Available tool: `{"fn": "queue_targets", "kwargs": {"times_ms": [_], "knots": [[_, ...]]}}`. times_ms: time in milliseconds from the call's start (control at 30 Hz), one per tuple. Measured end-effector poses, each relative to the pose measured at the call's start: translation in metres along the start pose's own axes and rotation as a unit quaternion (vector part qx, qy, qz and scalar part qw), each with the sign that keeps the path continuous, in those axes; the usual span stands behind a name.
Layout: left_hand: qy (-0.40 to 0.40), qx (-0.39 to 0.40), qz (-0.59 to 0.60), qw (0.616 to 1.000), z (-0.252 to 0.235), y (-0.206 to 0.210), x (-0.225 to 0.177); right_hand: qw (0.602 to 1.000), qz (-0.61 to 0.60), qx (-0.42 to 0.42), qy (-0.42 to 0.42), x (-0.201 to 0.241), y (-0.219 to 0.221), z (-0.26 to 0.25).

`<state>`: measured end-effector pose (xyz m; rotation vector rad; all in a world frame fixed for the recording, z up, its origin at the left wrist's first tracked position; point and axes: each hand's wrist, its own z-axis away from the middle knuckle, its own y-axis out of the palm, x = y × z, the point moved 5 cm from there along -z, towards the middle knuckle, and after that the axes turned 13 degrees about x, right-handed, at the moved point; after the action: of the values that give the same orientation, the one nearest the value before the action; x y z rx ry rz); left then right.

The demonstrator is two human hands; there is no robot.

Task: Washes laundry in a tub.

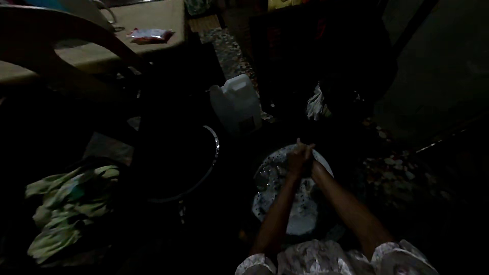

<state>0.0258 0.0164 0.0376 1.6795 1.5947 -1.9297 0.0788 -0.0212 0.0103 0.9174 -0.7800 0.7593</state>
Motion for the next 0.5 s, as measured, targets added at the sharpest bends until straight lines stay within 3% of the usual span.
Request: {"fn": "queue_targets", "kwargs": {"times_ms": [67,133,233,300,333,433,500], "knots": [[-0.102,-0.015,0.066,0.992,-0.01,-0.016,0.045,0.999,0.04,-0.02,0.03,-0.002,0.017,-0.009],[-0.148,-0.025,0.066,0.986,-0.01,-0.022,0.06,0.994,0.088,-0.023,0.055,-0.001,0.024,-0.008],[-0.108,0.003,0.064,0.992,0.0,-0.011,0.021,0.996,0.09,-0.005,0.017,0.003,0.008,-0.002],[-0.024,-0.04,0.047,0.998,0.002,-0.002,-0.001,0.993,0.087,0.068,-0.03,-0.002,-0.011,0.001],[-0.035,-0.045,0.068,0.996,0.0,-0.005,0.004,0.995,0.072,0.062,-0.041,-0.003,-0.009,-0.003],[-0.174,-0.041,0.113,0.977,-0.006,-0.018,0.062,0.994,0.09,-0.02,0.058,-0.005,0.022,-0.007],[-0.208,-0.019,0.089,0.974,-0.002,-0.02,0.07,0.99,0.103,-0.036,0.084,-0.016,0.024,-0.014]]}}
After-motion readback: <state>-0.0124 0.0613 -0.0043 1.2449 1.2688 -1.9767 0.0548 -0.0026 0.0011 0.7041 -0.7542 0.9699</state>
